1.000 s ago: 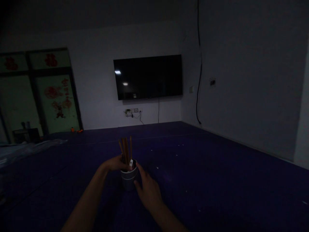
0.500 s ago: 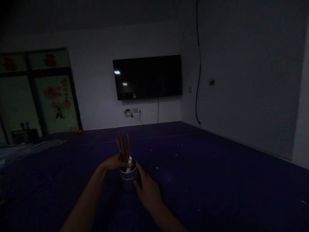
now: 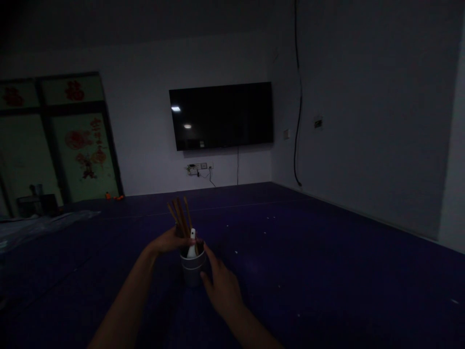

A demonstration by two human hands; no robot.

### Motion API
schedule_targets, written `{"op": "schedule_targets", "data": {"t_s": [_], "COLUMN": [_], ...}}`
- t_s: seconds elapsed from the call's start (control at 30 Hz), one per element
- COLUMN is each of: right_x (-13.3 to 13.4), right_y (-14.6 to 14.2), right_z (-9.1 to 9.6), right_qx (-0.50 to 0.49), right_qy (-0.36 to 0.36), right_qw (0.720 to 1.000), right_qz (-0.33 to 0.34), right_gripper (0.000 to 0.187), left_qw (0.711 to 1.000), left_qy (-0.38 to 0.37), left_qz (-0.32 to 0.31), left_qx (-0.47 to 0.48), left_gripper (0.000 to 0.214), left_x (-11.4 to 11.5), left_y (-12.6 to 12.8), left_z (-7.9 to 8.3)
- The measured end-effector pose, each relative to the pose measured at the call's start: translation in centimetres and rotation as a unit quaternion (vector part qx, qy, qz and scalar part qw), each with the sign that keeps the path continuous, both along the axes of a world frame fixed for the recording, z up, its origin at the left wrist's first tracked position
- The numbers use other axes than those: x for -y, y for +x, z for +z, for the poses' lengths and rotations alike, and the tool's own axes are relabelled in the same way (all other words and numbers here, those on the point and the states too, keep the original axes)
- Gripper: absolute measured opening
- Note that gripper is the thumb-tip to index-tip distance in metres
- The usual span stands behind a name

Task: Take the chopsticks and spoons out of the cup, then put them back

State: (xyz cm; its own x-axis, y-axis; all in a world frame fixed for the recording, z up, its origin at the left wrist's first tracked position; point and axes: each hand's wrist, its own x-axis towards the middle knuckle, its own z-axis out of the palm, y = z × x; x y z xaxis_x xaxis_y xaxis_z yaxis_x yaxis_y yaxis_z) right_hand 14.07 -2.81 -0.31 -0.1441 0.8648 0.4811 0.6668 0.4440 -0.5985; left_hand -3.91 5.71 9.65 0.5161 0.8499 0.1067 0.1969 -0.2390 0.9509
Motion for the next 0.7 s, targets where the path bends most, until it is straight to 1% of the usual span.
{"op": "schedule_targets", "data": {"t_s": [0.37, 0.47, 0.57, 0.7], "right_x": [0.1, 0.1, 0.1, 0.2], "right_y": [0.0, 0.0, 0.0, -0.1], "right_z": [0.0, 0.1, 0.2, 0.3], "right_qx": [-0.003, 0.000, -0.003, 0.001], "right_qy": [-0.006, -0.013, -0.014, -0.021], "right_qw": [1.000, 1.000, 1.000, 1.000], "right_qz": [0.004, 0.002, 0.005, -0.002], "right_gripper": [0.063, 0.064, 0.065, 0.063], "left_qw": [0.994, 0.992, 0.988, 0.982], "left_qy": [0.035, 0.056, 0.083, 0.097], "left_qz": [0.074, 0.076, 0.096, 0.125], "left_qx": [0.074, 0.082, 0.088, 0.101], "left_gripper": [0.051, 0.048, 0.043, 0.042], "left_x": [1.3, 1.8, 2.1, 2.0], "left_y": [0.2, 0.3, 0.3, 0.3], "left_z": [1.5, 2.2, 2.7, 2.9]}}
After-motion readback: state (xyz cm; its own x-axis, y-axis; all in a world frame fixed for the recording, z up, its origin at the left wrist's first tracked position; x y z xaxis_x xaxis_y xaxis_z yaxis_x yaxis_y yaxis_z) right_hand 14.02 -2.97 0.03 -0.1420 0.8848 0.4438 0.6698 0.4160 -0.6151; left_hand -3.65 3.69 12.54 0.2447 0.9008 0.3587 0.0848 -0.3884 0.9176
